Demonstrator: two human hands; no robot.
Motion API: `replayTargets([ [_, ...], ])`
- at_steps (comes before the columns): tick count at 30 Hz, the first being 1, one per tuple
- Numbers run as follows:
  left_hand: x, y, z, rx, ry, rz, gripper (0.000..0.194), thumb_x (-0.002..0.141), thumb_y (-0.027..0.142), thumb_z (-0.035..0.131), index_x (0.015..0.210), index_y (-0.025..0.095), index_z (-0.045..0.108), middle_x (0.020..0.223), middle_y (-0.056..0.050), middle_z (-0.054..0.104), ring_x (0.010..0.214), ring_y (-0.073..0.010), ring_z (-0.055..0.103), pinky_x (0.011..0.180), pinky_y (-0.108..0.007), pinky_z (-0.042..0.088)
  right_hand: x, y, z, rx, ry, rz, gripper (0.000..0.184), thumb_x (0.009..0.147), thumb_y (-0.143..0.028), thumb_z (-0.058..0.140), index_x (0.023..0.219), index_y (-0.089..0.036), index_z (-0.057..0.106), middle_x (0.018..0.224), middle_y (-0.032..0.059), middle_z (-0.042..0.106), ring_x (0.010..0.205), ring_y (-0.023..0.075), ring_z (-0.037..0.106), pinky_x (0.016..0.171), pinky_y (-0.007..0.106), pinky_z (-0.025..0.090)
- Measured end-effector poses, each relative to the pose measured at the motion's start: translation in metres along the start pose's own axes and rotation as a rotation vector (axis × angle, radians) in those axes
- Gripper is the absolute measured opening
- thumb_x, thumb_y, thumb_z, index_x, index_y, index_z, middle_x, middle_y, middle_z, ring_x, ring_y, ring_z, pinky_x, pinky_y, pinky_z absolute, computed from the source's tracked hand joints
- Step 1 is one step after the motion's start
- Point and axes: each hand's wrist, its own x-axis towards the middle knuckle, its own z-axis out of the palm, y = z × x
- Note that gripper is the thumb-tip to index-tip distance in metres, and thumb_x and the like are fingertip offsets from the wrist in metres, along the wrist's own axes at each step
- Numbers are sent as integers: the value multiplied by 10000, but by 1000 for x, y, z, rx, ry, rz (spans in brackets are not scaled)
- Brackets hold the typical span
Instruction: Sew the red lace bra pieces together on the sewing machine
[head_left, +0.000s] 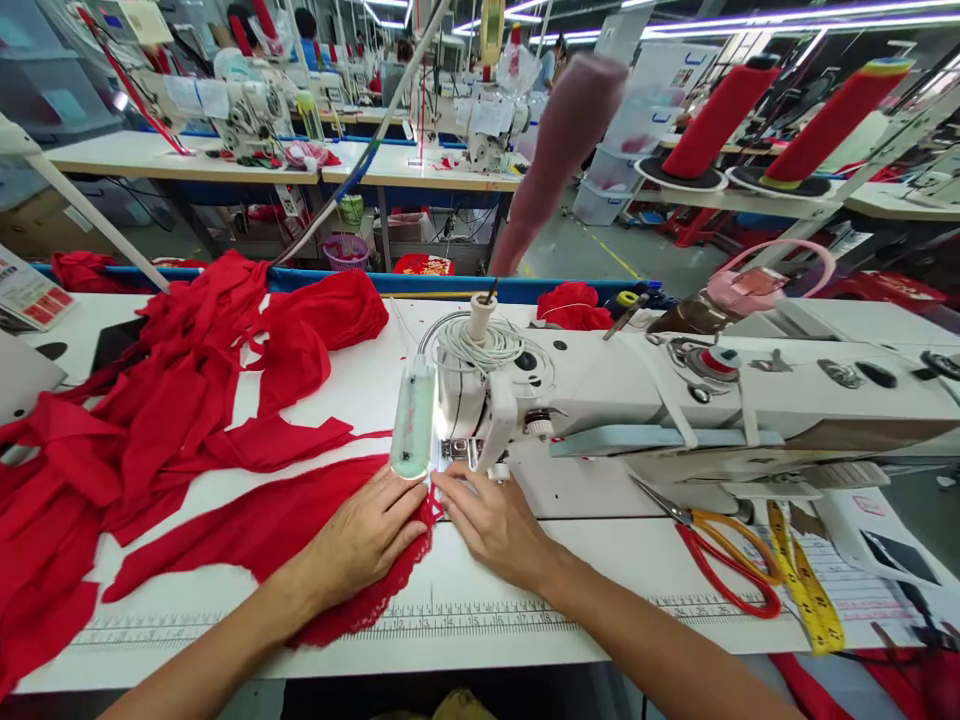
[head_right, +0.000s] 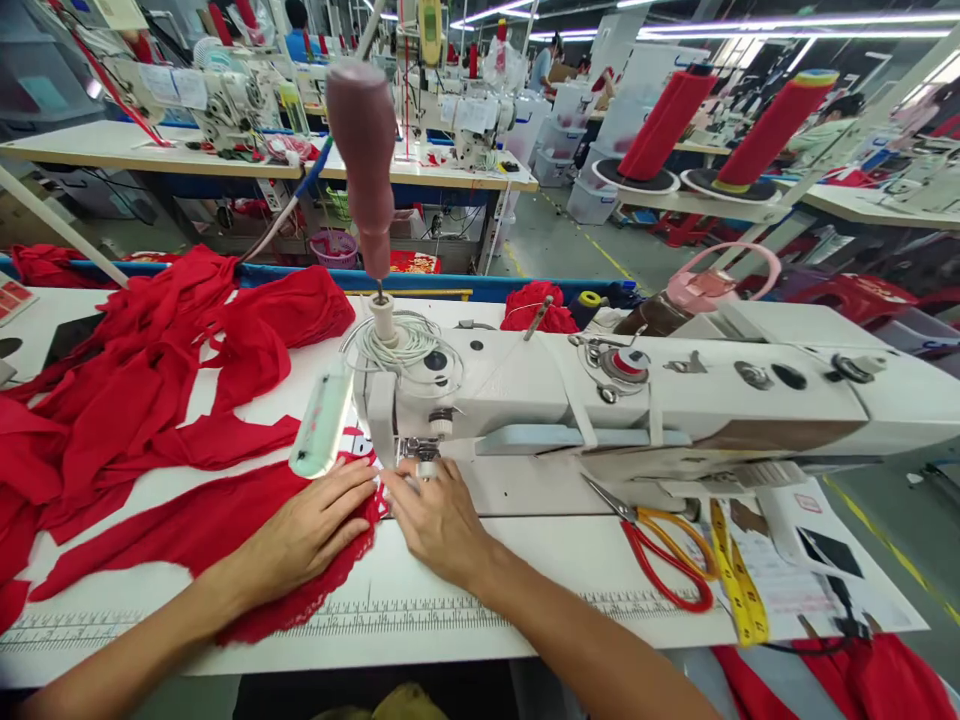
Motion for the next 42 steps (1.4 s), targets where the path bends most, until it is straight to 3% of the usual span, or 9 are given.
replayTargets([
  [9, 0, -8, 1, -40, -59, -6, 376, 1001, 273, 486, 1349, 139, 525, 1342, -150, 610, 1292, -264, 546, 1102, -450, 481, -4, 1, 3, -101, -18, -13, 445, 895, -30, 437, 1278, -184, 604, 1092, 103, 637, 840, 213, 544, 812, 374, 387],
  [13, -2, 2, -7, -14, 14, 17, 305, 1006, 245, 471, 1279, 151, 570, 1254, -119, 661, 1189, -235, 601, 1044, -419, 493, -6, -5, 4, -86, -25, -31, 473, 850, 11, 430, 1254, -163, 604, 1045, 89, 649, 811, 205, 524, 791, 363, 368],
  [17, 21, 4, -20, 71, 199, -377, 216, 975, 247, 469, 870, 189, 648, 851, -60, 678, 842, -223, 632, 762, -359, 512, -8, -8, 6, -89, -32, -8, 494, 821, 44, 435, 1228, -175, 610, 1017, 79, 643, 849, 207, 527, 760, 349, 341],
  [20, 47, -16, -31, 76, 149, -610, 201, 919, 253, 478, 784, 201, 617, 776, -52, 629, 771, -229, 604, 698, -344, 488, -7, -9, 7, -89, -17, -11, 471, 812, 56, 451, 1177, -184, 625, 988, 66, 632, 837, 199, 520, 749, 340, 326],
  [24, 59, -65, -56, 62, 69, -585, 196, 825, 208, 489, 929, 199, 655, 927, -79, 660, 949, -268, 616, 858, -392, 489, -8, -8, 8, -73, 13, -36, 499, 771, 77, 436, 1153, -186, 620, 1001, 68, 634, 856, 206, 516, 751, 338, 322],
  [29, 30, -101, -91, 31, -84, -586, 387, 782, 454, 574, 1060, 196, 653, 1065, -92, 683, 984, -277, 646, 899, -408, 503, -8, -7, 10, -34, 64, -66, 529, 746, 91, 419, 1160, -176, 614, 991, 71, 639, 867, 210, 513, 748, 339, 323],
  [31, 20, -103, -94, 25, -128, -582, 434, 742, 509, 617, 1039, 197, 658, 1033, -94, 684, 945, -279, 655, 849, -390, 516, -8, -7, 10, -23, 80, -78, 516, 757, 89, 422, 1159, -171, 616, 981, 70, 637, 858, 209, 509, 750, 338, 329],
  [35, 15, -98, -83, 11, -132, -560, 184, 772, 378, 568, 808, 205, 621, 855, -66, 668, 823, -252, 647, 754, -350, 500, -7, -9, 8, -16, 81, -81, 479, 790, 77, 413, 1140, -169, 627, 976, 73, 638, 878, 214, 505, 769, 338, 350],
  [42, 20, -81, -105, -26, 122, -495, 181, 917, 286, 356, 962, 212, 514, 865, -26, 626, 773, -187, 590, 738, -313, 466, -6, -10, 6, -8, 101, -112, 450, 834, 57, 399, 1149, -161, 636, 946, 74, 648, 866, 209, 524, 777, 348, 398],
])
